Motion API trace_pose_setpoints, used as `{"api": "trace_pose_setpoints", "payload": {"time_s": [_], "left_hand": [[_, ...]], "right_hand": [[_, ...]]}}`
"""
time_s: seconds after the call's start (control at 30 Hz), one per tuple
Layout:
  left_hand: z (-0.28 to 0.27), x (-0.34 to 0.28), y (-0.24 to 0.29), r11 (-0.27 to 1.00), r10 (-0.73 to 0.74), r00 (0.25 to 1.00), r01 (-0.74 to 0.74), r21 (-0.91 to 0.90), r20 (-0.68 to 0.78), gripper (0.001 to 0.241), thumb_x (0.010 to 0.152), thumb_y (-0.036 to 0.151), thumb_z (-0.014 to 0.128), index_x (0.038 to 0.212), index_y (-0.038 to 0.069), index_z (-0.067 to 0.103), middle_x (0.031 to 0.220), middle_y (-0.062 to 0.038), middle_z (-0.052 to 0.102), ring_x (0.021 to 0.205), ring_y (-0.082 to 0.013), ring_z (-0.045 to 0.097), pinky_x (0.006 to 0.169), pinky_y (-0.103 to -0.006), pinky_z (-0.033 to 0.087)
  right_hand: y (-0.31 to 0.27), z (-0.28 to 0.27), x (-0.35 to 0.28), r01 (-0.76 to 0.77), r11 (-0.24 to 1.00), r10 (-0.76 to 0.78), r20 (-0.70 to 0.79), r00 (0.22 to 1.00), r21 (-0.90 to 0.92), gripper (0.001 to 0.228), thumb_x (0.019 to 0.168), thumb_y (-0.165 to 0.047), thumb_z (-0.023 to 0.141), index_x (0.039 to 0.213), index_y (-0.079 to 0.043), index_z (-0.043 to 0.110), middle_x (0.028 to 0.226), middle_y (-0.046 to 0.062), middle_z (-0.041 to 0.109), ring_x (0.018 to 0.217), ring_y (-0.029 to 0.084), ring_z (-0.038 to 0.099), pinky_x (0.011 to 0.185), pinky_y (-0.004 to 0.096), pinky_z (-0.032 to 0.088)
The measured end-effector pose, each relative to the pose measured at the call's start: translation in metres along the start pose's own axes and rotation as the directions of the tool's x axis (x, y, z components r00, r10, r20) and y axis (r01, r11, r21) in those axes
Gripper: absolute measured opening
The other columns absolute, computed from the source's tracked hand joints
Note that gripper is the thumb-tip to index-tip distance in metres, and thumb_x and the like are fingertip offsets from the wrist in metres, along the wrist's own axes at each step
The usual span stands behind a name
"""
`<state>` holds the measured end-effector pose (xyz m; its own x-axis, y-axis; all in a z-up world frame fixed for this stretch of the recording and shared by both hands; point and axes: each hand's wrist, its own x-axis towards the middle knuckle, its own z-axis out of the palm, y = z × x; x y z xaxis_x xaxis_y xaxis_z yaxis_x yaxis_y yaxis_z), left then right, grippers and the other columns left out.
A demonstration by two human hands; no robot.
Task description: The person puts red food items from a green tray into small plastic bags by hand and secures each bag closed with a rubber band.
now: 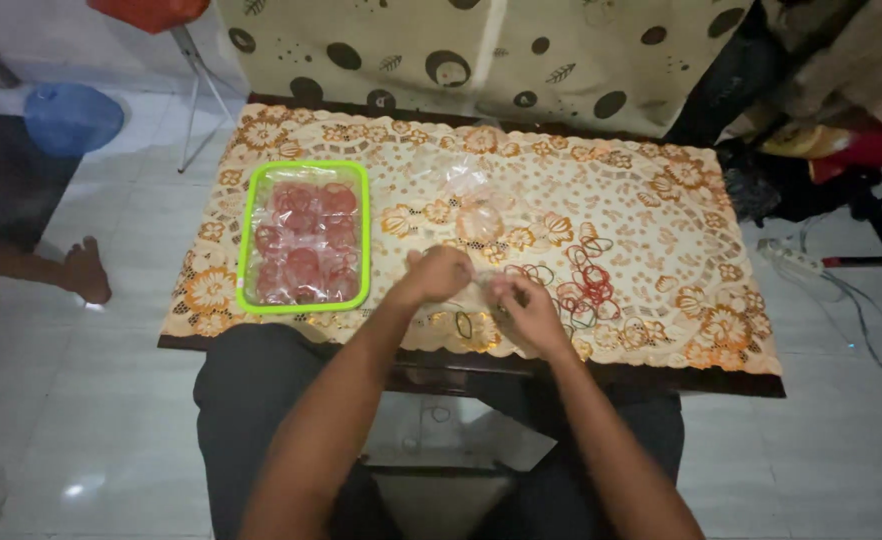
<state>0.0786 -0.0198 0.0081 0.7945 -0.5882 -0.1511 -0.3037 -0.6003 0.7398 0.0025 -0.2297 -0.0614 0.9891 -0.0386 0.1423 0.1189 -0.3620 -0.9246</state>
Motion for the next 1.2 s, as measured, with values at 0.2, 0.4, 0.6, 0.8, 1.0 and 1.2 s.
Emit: {"api": "trace_pose_setpoints", "payload": {"time_s": [0.2,0.4,0.6,0.8,1.0,1.2], "left_hand": [[0.086,0.011,-0.04,0.996,0.075,0.996,-0.073,-0.06,0.046,0.024,0.088,0.019,0.062,0.1,0.004,0.077,0.105,-0.024,0.075,0.11,-0.049,0.066,0.098,-0.0561,0.051],[0.104,-0.027,-0.026,0.994,0.074,0.961,-0.05,0.094,-0.265,0.047,0.082,0.031,0.077,0.126,0.024,0.064,0.124,-0.009,0.061,0.118,-0.0377,0.054,0.1,-0.0504,0.043],[0.136,-0.073,0.005,0.993,0.107,0.972,-0.113,-0.02,-0.209,0.021,0.081,0.027,0.08,0.097,0.017,0.071,0.1,-0.01,0.071,0.106,-0.0373,0.065,0.094,-0.0504,0.048],[0.191,-0.069,-0.021,0.993,0.113,0.95,-0.101,0.058,-0.291,0.016,0.086,0.039,0.078,0.099,0.031,0.072,0.102,0.01,0.073,0.106,-0.019,0.065,0.096,-0.047,0.038],[0.141,-0.116,0.04,0.989,0.141,0.938,-0.116,0.096,-0.317,0.014,0.086,0.036,0.076,0.094,0.024,0.076,0.094,0.003,0.076,0.099,-0.0241,0.067,0.091,-0.0475,0.036],[0.161,-0.096,0.016,0.947,0.21,0.919,-0.105,0.304,-0.335,0.016,0.089,0.039,0.07,0.092,0.026,0.079,0.086,0.003,0.077,0.092,-0.0223,0.067,0.088,-0.0464,0.038]], "right_hand": [[0.042,0.003,-0.062,-0.097,0.991,0.102,-0.048,0.994,0.091,0.012,0.094,-0.013,0.072,0.103,-0.007,0.077,0.086,0.012,0.076,0.082,0.019,0.067,0.078,0.036,0.056],[0.067,0.009,-0.1,-0.09,0.972,0.132,-0.19,0.973,0.217,0.01,0.094,-0.013,0.074,0.103,-0.009,0.078,0.082,0.003,0.075,0.078,0.009,0.061,0.075,0.028,0.053],[0.074,0.019,-0.123,-0.126,0.935,0.226,-0.284,0.932,0.331,0.014,0.091,-0.015,0.078,0.103,-0.008,0.077,0.082,0.002,0.073,0.073,0.009,0.061,0.071,0.025,0.052],[0.063,0.021,-0.133,-0.122,0.893,0.262,-0.282,0.923,0.433,0.011,0.09,-0.015,0.079,0.099,-0.008,0.077,0.082,0.001,0.074,0.07,0.006,0.062,0.068,0.021,0.05],[0.072,0.02,-0.134,-0.127,0.898,0.275,-0.311,0.91,0.422,0.014,0.086,-0.02,0.085,0.092,-0.009,0.078,0.071,0.002,0.069,0.064,0.007,0.058,0.062,0.021,0.048],[0.058,0.029,-0.134,-0.11,0.914,0.252,-0.331,0.909,0.391,0.014,0.083,-0.021,0.088,0.09,-0.011,0.081,0.066,0.002,0.068,0.062,0.006,0.058,0.058,0.019,0.048]]}}
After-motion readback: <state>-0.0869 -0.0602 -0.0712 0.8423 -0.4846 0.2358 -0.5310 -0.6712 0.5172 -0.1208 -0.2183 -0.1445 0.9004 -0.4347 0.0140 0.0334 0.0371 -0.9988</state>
